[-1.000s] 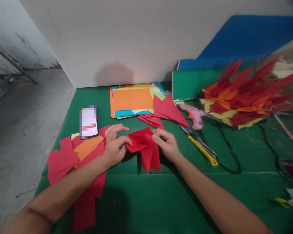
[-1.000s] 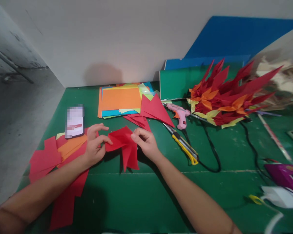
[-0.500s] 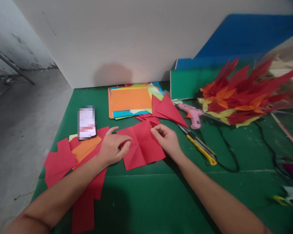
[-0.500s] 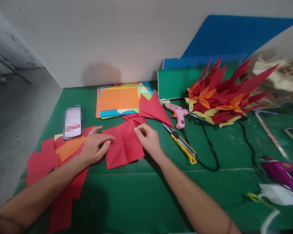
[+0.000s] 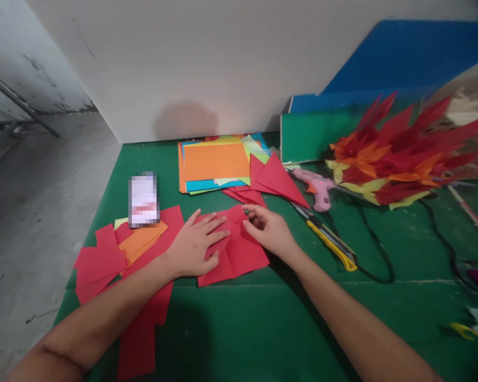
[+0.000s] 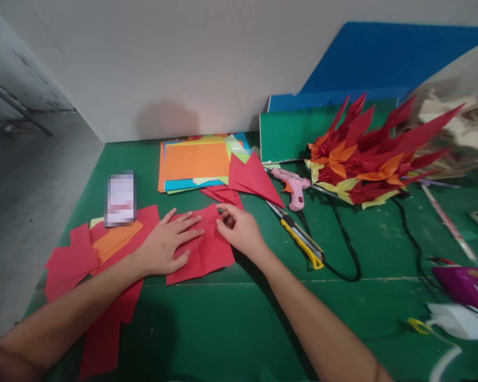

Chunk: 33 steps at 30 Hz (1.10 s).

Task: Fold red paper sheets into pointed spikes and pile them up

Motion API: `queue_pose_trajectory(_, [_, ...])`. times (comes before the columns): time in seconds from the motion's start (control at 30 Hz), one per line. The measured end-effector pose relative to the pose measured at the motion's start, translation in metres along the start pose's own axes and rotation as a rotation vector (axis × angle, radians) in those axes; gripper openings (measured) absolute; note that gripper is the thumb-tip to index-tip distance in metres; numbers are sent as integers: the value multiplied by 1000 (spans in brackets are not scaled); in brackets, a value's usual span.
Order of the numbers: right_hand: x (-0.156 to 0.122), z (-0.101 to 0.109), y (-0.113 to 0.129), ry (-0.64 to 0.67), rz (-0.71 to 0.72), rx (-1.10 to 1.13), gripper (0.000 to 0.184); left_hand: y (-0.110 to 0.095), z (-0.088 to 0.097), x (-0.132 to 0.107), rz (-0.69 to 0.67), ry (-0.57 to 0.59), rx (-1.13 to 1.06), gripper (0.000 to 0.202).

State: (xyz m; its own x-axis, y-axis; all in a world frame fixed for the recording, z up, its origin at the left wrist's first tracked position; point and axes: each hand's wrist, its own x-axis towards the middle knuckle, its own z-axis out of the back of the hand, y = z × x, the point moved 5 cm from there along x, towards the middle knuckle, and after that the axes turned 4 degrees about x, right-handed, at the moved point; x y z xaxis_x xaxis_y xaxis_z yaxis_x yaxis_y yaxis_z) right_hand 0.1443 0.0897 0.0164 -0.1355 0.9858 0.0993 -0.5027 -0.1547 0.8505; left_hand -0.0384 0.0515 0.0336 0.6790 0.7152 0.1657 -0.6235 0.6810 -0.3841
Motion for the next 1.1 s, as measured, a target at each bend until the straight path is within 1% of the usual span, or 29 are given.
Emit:
queue_pose_trajectory(0.07, [1,0,-3,12,-18,65,31,1,1,0,8,-21,-9,38])
queue_pose_trajectory(0.1, [1,-1,-5,11,-34,108,32,1,0,0,8,-20,-12,37])
queue_pose_trajectory(0.2, [0,-2,-9,-47,-68,193,30,0,-6,0,-11,23,10,50])
queue_pose_trajectory(0.27, [-1,-2,-10,-99,-47,160,27,1,-9,0,-19,50,42,55])
queue_pose_trajectory(0.33, [-3,-1,-6,-151,22,79,22,2,-11,1,-17,65,70,56])
queue_pose_trajectory(0.47, [-6,2,11,-185,267,-76,11,3,-12,0,9,74,104,62])
queue_pose_trajectory(0.6, [-8,-1,24,-116,468,-179,14,2,-12,0,16,71,135,69])
queue_pose_trajectory(0.73, [-14,-12,31,1,658,-260,16,2,-12,0,67,-5,150,70])
queue_pose_trajectory(0.83, [-19,-20,34,93,768,-292,17,4,-12,-1,115,-55,139,68])
queue_pose_trajectory(0.93, [-22,-22,37,135,843,-331,19,4,-10,-1,115,-95,116,65])
queue_pose_trajectory(1.0, [-22,-23,38,156,867,-353,19,4,-9,-1,115,-106,100,64])
queue_pose_trajectory(1.1, [-22,-23,38,185,873,-364,21,4,-9,-1,121,-70,98,69])
